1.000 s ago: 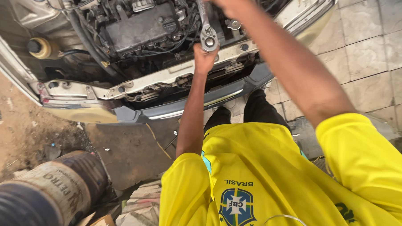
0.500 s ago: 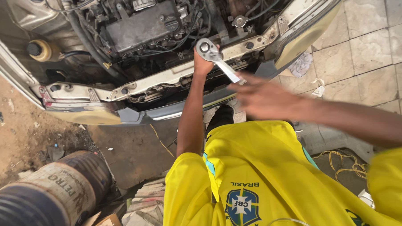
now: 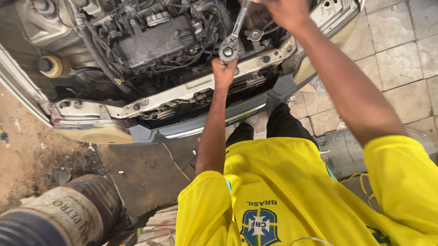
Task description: The person uses a ratchet and socket to remove and tighten bolts on components within a car's engine bay and along the front chassis frame.
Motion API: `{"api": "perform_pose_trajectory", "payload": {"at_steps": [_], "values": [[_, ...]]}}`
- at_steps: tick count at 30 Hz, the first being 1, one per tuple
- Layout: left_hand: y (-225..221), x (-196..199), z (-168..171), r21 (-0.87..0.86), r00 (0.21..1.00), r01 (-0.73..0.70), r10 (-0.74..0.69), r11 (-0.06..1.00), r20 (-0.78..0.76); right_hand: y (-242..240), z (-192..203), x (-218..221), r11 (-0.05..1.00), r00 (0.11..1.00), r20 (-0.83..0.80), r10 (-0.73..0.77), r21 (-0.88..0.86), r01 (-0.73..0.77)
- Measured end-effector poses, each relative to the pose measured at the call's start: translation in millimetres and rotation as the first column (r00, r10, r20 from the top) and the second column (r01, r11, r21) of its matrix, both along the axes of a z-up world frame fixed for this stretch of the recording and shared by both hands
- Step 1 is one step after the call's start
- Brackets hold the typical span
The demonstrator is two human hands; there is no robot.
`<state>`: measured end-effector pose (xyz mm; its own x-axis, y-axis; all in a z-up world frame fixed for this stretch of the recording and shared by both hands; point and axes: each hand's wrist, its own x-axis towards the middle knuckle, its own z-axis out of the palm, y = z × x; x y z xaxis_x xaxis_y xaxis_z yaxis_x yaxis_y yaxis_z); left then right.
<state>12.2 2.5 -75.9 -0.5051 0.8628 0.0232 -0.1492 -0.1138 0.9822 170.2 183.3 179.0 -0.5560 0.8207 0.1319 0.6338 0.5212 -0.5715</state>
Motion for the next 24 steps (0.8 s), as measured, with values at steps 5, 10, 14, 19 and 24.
{"api": "perform_pose_trajectory", "payload": {"at_steps": [5,10,14,19,24], "values": [[4,14,-25,0.005,0.989,0.054,-0.053,0.999,-0.139,-16,18,-129,0.933,0.830,-0.545,0.118,-0.227,-0.281],[0,7,-9,0.075,0.919,0.022,0.009,0.997,-0.394,-132,79,-215,0.772,0.817,0.112,0.566,-0.420,-0.477],[13,-10,-7,-0.040,0.963,-0.101,0.087,0.994,-0.253,-263,75,-162,0.508,0.436,0.280,0.856,-0.290,-0.811],[-9,-37,-18,-0.175,0.791,-0.190,0.046,0.966,-0.610,-294,66,-25,0.273,0.338,0.353,0.872,0.221,-0.936],[-26,-28,-23,-0.247,0.980,-0.120,0.074,0.962,-0.185,-237,79,49,0.490,0.580,0.214,0.786,0.355,-0.796]]}}
